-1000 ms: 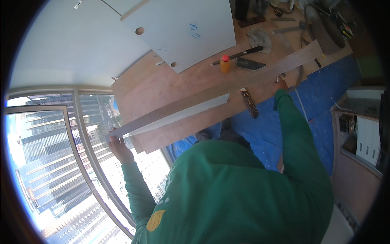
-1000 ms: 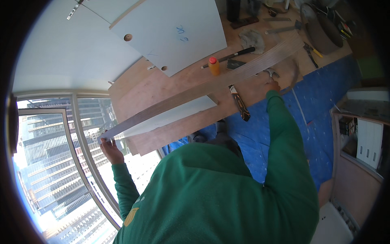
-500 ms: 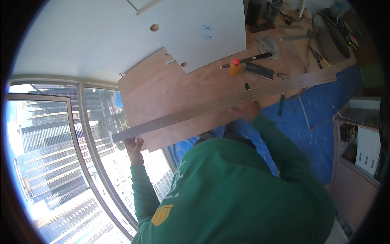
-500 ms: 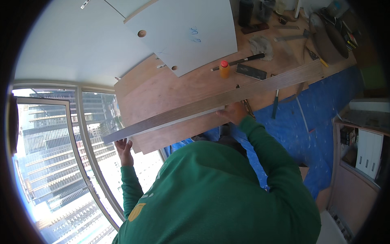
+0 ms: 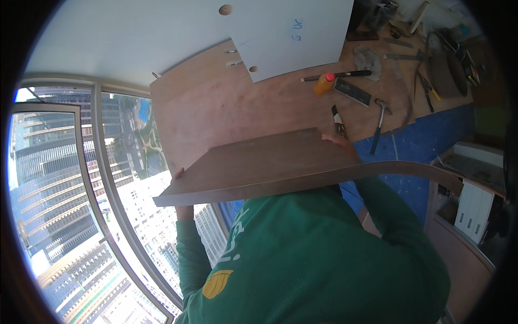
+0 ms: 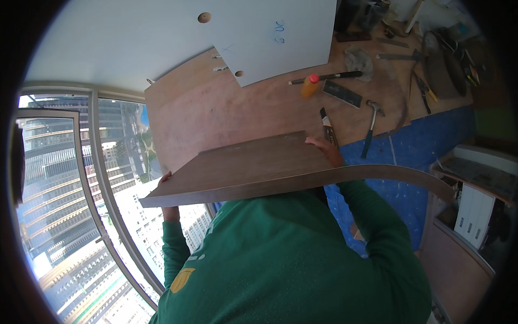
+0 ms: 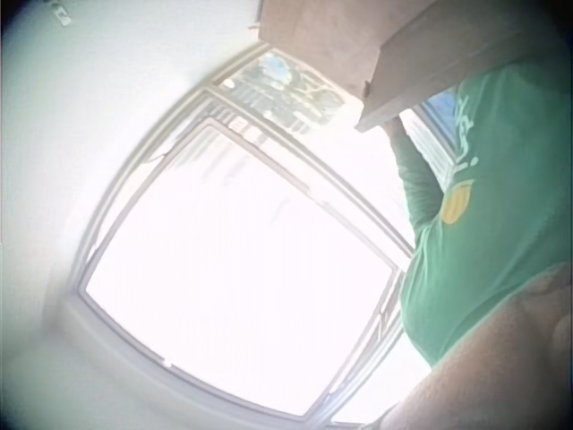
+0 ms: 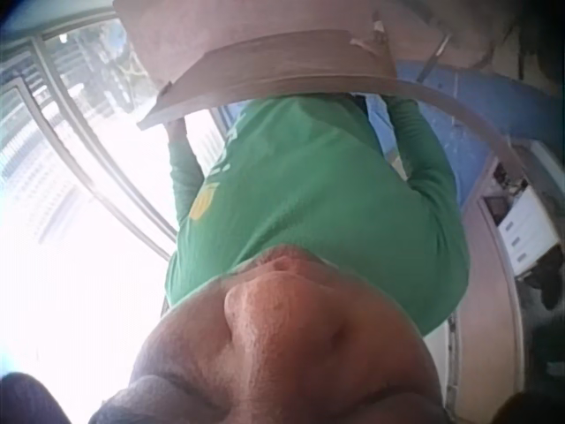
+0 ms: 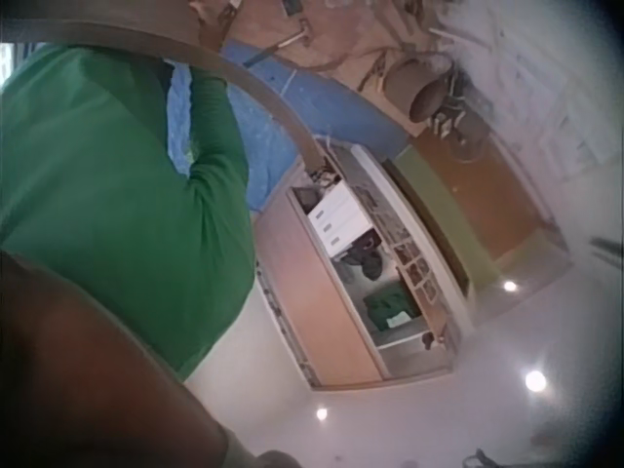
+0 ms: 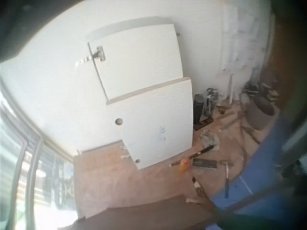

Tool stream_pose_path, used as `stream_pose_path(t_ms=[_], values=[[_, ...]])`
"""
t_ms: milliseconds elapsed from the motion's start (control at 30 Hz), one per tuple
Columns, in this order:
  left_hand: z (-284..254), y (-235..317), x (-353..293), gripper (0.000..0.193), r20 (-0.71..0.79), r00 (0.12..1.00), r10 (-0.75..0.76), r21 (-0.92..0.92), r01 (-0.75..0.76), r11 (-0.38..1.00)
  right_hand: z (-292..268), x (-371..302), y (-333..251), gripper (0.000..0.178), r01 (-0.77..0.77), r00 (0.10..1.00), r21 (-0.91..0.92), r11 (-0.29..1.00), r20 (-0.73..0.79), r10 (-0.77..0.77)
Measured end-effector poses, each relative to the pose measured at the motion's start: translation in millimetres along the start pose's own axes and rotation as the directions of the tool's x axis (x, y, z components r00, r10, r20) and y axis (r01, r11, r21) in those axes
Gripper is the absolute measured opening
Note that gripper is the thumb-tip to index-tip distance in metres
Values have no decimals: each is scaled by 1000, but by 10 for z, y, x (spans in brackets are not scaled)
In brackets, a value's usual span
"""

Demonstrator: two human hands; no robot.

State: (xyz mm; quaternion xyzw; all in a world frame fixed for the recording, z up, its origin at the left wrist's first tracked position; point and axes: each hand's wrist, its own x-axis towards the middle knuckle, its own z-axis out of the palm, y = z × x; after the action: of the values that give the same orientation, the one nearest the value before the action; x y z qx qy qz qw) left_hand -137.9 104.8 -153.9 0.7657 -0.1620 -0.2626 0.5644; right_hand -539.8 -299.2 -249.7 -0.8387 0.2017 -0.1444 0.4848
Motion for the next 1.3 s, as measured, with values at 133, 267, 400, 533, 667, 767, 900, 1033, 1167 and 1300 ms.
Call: stream_pose_path(t_ms=[133,267,400,533,667,767,900,1033,1167,1300], values=[[-96,-266,171,50,89,995,-36,-71,42,997,26,13,-3,46,-3,1000,-75,997,-1,3],[-332,-935,476,51,185,963,-195,-107,217,970,119,46,1,49,-79,997,-66,995,-2,79],[-279,-1106,583,48,273,960,-62,-109,95,989,237,27,189,47,-89,996,-62,994,-22,88],[-230,-1087,778,47,203,970,136,71,-153,986,275,153,375,41,-166,984,10,986,-63,166],[-61,-550,892,51,216,963,160,563,-257,786,232,352,-12,40,-444,873,158,882,-145,465],[-35,-318,840,44,110,986,126,407,-160,899,5,528,-469,40,-382,903,201,902,-128,410],[-251,-81,681,79,0,972,235,362,-219,906,-325,748,-1075,43,-143,985,212,967,-62,160],[-607,425,697,101,-195,954,227,231,-181,956,-553,1135,-1833,39,-75,997,212,974,-17,80],[-1021,1069,859,92,-295,921,256,174,-212,962,-776,1435,-2543,35,-43,998,375,926,62,21],[-1283,1734,950,80,-284,931,230,239,-164,957,-875,1618,-3036,35,84,996,454,887,-5,-92]])
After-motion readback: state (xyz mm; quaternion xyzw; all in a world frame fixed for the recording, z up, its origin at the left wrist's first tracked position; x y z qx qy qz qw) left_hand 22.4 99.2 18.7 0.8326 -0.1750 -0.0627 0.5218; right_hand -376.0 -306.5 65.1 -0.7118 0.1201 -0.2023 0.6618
